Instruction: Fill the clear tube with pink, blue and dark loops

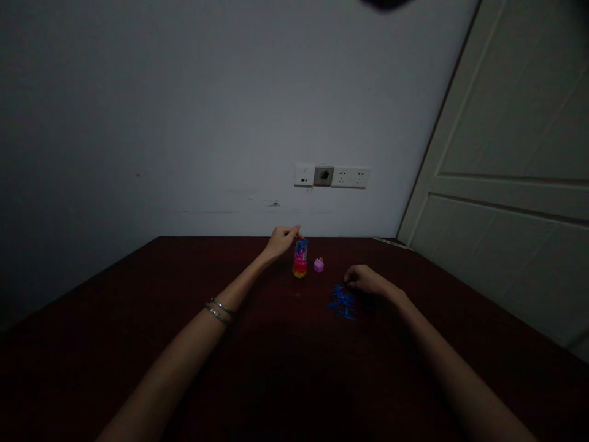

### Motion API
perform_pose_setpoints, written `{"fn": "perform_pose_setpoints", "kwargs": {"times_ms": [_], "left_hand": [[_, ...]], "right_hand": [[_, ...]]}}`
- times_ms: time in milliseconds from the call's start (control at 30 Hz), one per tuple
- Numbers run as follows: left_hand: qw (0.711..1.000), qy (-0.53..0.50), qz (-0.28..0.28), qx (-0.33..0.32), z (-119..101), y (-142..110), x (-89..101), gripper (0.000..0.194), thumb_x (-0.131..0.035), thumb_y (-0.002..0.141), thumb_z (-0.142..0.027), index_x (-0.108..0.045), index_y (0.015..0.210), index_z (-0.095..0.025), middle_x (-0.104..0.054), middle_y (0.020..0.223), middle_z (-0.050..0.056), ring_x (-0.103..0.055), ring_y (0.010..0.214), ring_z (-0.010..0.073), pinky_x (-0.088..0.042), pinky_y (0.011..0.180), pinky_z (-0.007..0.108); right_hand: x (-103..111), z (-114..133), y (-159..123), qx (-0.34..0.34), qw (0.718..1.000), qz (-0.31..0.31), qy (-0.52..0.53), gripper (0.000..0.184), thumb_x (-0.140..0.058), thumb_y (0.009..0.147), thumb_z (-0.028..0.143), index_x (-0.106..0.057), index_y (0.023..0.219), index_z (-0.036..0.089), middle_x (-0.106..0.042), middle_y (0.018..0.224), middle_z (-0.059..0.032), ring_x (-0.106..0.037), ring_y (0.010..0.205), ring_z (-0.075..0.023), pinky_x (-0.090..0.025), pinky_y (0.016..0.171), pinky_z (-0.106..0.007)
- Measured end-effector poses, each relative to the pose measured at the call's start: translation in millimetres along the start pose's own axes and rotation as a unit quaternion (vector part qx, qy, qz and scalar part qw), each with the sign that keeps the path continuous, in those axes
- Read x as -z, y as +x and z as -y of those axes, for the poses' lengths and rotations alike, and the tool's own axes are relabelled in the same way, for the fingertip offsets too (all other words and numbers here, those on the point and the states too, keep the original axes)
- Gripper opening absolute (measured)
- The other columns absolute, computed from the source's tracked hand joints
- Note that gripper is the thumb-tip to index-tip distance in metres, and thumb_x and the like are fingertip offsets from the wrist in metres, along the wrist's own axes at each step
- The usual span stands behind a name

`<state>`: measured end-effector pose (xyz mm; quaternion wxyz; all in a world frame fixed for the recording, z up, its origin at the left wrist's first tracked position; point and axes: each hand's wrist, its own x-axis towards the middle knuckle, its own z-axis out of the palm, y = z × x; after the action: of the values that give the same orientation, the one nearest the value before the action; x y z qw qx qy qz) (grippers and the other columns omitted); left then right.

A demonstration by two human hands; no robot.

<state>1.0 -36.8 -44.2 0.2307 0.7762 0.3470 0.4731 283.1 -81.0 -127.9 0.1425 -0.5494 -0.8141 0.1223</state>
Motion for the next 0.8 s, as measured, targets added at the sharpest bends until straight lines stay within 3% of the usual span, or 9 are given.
{"fn": "perform_pose_setpoints", "kwargs": {"times_ms": [333, 567, 800], "left_hand": [[0.999, -0.011, -0.029, 0.028, 11.2, -6.6, 6.8, 0.052, -0.036, 0.081, -0.047, -0.068, 0.067, -0.008, -0.053, 0.051, 0.001, -0.043, 0.053, 0.0100, -0.030, 0.052, 0.021], [0.998, -0.018, -0.036, 0.047, 18.7, -12.8, 12.0, 0.054, -0.037, 0.079, -0.052, -0.068, 0.067, -0.009, -0.039, 0.042, -0.003, -0.035, 0.046, 0.0086, -0.026, 0.049, 0.022], [0.997, -0.027, -0.037, 0.063, 29.5, -13.8, 15.0, 0.053, -0.037, 0.079, -0.051, -0.067, 0.066, -0.009, -0.043, 0.046, -0.001, -0.038, 0.048, 0.0084, -0.028, 0.049, 0.021]], "right_hand": [[2.8, 2.0, -5.8, 0.005, 0.999, -0.031, 0.027, 0.016, -0.051, 0.069, 0.017, -0.065, 0.076, 0.015, -0.066, 0.078, -0.0053, -0.059, 0.070, -0.0170, -0.044, 0.069, -0.027], [-0.6, 3.2, -3.6, 0.004, 1.000, -0.020, 0.020, 0.017, -0.050, 0.070, 0.017, -0.065, 0.079, 0.016, -0.066, 0.080, -0.0054, -0.059, 0.072, -0.0165, -0.044, 0.068, -0.027], [-2.4, -1.8, -2.9, 0.013, 0.998, -0.042, 0.036, 0.018, -0.050, 0.072, 0.017, -0.064, 0.082, 0.016, -0.066, 0.085, -0.0060, -0.059, 0.076, -0.0169, -0.044, 0.071, -0.027]]}}
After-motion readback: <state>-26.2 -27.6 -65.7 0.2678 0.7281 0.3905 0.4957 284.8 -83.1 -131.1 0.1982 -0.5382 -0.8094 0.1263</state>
